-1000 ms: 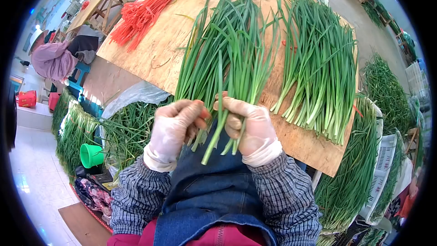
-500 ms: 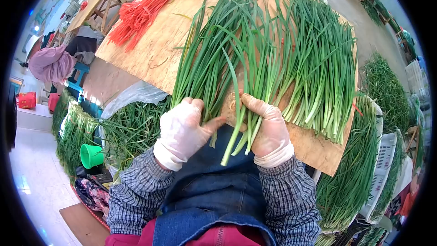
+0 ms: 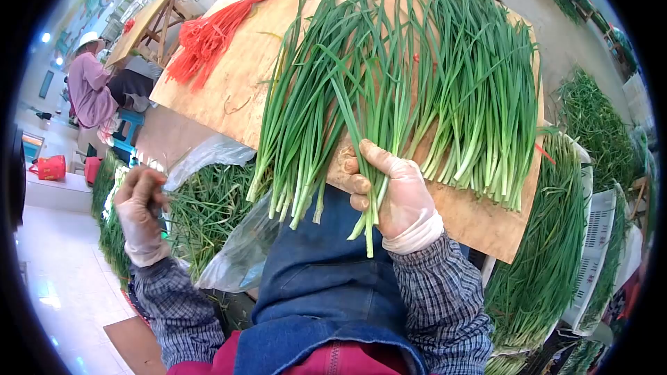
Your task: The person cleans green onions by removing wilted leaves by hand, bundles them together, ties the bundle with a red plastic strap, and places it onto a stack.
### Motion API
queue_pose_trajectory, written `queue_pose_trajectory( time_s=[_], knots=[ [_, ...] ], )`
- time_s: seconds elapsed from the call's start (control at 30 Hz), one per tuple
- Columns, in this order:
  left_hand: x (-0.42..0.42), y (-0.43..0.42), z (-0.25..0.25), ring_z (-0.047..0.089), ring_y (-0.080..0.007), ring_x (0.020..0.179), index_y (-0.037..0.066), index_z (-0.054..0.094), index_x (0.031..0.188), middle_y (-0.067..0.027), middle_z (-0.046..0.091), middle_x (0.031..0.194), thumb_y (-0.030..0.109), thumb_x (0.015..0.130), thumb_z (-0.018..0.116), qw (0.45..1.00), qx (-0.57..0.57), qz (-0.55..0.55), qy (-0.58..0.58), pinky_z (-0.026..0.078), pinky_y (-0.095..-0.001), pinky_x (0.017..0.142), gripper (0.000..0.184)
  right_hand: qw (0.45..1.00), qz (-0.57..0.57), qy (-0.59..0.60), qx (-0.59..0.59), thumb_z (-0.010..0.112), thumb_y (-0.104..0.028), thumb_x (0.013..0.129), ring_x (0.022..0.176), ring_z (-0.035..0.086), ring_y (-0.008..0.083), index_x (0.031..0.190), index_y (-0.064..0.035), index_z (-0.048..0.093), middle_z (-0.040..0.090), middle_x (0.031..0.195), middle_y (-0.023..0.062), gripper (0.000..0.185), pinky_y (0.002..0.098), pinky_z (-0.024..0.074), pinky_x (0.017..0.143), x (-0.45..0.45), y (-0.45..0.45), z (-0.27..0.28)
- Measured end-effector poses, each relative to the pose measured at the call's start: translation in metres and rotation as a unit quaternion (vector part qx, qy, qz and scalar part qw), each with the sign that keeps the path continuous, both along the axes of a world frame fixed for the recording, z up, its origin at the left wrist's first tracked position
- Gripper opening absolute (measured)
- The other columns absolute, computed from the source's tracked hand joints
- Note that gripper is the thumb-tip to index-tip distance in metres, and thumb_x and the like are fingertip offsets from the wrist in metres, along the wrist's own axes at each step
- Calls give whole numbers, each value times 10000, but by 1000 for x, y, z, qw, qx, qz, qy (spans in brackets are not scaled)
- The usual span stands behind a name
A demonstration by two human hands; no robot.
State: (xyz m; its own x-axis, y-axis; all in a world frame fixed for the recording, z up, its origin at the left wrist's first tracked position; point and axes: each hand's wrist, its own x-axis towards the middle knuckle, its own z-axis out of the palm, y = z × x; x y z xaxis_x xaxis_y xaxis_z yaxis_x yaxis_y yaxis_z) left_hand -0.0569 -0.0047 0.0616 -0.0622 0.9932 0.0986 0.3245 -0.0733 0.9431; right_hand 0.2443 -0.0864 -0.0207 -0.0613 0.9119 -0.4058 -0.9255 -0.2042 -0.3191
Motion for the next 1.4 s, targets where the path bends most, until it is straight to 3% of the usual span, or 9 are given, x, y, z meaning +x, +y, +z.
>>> queue_pose_trajectory(
  time_s=[0.07, 0.1, 0.27, 0.43, 0.6, 0.93, 1.17, 1.3, 1.4],
  knots=[
    [-63, 13, -26, 500, -132, 565, 10, 595, 796, -53, 557, 653, 101, 825, 566, 912, 173, 98, 360, 409, -256, 519, 100, 1000, 4, -20, 1, 542, -175, 863, 473, 419, 67, 905, -8, 541, 509, 674, 9, 173, 206, 317, 409, -6, 2, 8],
    [-70, 8, -29, 546, -203, 703, 8, 601, 825, -95, 564, 736, 73, 784, 600, 688, 230, 110, 679, 444, -302, 622, 77, 999, 14, -30, 8, 547, -174, 859, 469, 406, 62, 904, -6, 542, 485, 661, -3, 174, 204, 310, 408, -8, 2, 8],
    [42, -49, -52, 581, -239, 708, 42, 607, 812, -105, 596, 791, 103, 730, 663, 941, 136, -189, 247, 477, -316, 627, 116, 997, 59, -47, 20, 558, -156, 839, 440, 359, 43, 892, 4, 549, 386, 587, -51, 168, 204, 286, 397, -11, 3, 9],
    [111, -50, -81, 545, -279, 620, 53, 575, 774, -107, 533, 661, 247, 715, 663, 837, 194, -229, 457, 448, -370, 573, 221, 992, 40, -117, -34, 557, -151, 830, 398, 345, 42, 824, -11, 554, 377, 534, -55, 140, 208, 267, 364, -15, 4, 13],
    [113, -51, -66, 533, -298, 544, 42, 549, 733, -125, 518, 634, -16, 658, 627, 901, 257, -187, 296, 439, -347, 498, 123, 970, 12, -237, -61, 609, -103, 786, 374, 394, 56, 749, -3, 568, 496, 566, 5, 114, 211, 286, 314, -32, 10, 20],
    [34, -41, -32, 457, -192, 539, 104, 487, 659, -38, 432, 600, -32, 580, 564, 795, 405, -175, 416, 374, -320, 463, 175, 977, -40, -205, -32, 600, -19, 758, 378, 432, 66, 776, 51, 587, 596, 640, 102, 74, 204, 330, 327, -30, 22, 18],
    [-104, -43, -42, 547, -251, 751, 48, 589, 808, -112, 570, 779, 74, 735, 587, 637, 103, 82, 760, 443, -369, 701, 78, 978, 3, -205, -40, 592, -78, 784, 445, 415, 66, 865, 50, 599, 599, 709, 74, 152, 216, 333, 394, -26, 13, 19],
    [9, -40, -39, 591, -282, 826, 26, 619, 951, -142, 613, 909, -3, 749, 575, 936, 98, -121, 317, 472, -343, 747, 210, 987, 11, -160, -18, 591, -87, 790, 468, 413, 58, 928, 57, 589, 593, 724, 61, 200, 207, 335, 405, -27, 8, 13],
    [72, -26, -41, 618, -258, 770, 10, 627, 954, -152, 624, 841, 11, 773, 530, 943, 91, -255, 194, 486, -311, 701, 206, 992, 0, -127, -18, 577, -82, 792, 461, 404, 49, 925, 54, 576, 583, 693, 63, 191, 195, 338, 405, -23, 3, 19]
  ],
)
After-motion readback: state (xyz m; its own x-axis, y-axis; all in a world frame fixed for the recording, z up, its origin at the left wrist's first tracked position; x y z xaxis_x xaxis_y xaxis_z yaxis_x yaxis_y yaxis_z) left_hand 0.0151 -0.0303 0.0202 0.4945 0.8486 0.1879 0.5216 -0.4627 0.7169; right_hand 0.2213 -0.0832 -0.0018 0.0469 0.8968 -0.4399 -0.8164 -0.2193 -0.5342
